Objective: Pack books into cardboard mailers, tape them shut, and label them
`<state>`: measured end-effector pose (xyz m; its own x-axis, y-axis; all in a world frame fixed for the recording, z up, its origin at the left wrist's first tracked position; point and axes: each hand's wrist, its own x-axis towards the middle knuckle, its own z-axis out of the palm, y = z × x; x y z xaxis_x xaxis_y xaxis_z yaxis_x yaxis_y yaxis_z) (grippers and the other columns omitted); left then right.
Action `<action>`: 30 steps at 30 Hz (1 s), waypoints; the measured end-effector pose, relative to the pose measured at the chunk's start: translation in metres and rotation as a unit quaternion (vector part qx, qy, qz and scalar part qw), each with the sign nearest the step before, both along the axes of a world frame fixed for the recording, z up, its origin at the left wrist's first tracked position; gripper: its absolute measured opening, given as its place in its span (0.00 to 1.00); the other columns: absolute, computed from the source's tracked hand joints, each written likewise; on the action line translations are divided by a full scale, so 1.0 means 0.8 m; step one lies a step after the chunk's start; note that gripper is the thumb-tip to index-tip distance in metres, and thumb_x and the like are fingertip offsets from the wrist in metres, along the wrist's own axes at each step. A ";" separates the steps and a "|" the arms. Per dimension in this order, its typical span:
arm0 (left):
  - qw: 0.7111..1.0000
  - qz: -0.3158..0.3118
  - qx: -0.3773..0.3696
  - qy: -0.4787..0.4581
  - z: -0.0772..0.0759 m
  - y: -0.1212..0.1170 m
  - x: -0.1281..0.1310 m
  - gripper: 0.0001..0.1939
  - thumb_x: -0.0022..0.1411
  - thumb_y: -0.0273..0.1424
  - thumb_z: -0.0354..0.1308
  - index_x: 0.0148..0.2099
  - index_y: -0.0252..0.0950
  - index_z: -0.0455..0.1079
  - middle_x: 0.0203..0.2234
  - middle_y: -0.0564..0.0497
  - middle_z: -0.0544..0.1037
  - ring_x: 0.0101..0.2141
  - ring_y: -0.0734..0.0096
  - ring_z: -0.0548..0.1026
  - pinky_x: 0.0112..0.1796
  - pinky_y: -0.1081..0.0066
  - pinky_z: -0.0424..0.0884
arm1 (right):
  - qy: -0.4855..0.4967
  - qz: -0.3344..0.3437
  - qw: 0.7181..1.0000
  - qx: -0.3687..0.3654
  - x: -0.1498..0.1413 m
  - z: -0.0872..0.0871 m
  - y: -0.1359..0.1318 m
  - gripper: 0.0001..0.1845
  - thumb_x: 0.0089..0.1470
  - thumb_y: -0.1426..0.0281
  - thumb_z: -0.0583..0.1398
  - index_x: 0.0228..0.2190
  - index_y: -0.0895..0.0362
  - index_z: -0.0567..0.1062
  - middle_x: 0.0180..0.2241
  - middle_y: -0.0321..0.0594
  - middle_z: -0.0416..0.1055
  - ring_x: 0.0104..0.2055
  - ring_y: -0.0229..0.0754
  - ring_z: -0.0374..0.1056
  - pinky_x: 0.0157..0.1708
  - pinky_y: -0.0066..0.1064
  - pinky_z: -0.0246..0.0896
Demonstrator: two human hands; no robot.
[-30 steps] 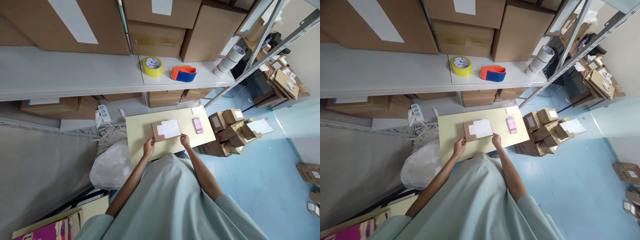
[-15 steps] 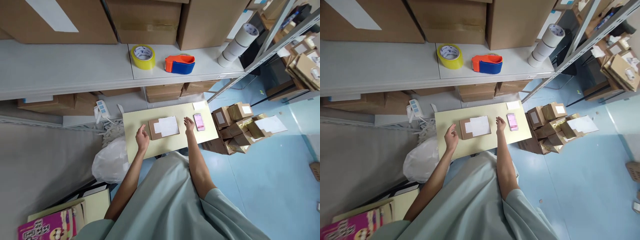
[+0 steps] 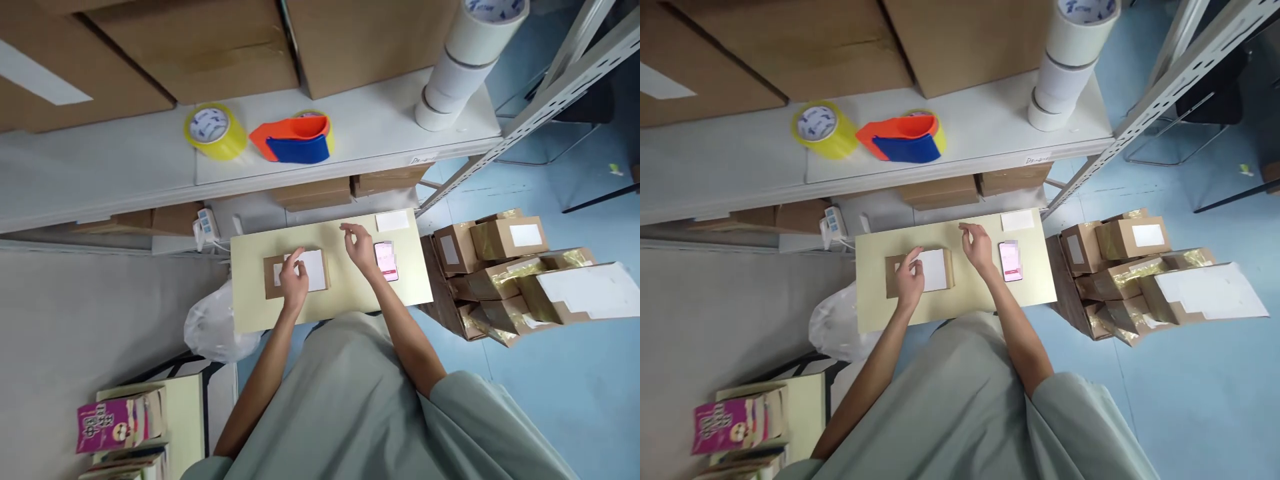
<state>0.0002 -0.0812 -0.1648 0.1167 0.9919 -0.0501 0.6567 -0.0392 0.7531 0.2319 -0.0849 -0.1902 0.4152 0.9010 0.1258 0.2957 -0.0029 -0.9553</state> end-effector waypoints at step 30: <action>0.976 -0.008 -0.216 -0.034 -0.172 0.032 0.361 0.35 0.64 0.18 0.57 0.72 0.36 0.66 0.65 0.38 0.77 0.62 0.55 0.78 0.63 0.58 0.74 | -0.130 -0.104 0.949 -0.269 0.256 -0.156 -0.051 0.19 0.71 0.64 0.53 0.48 0.61 0.80 0.47 0.54 0.74 0.51 0.52 0.70 0.58 0.43 0.67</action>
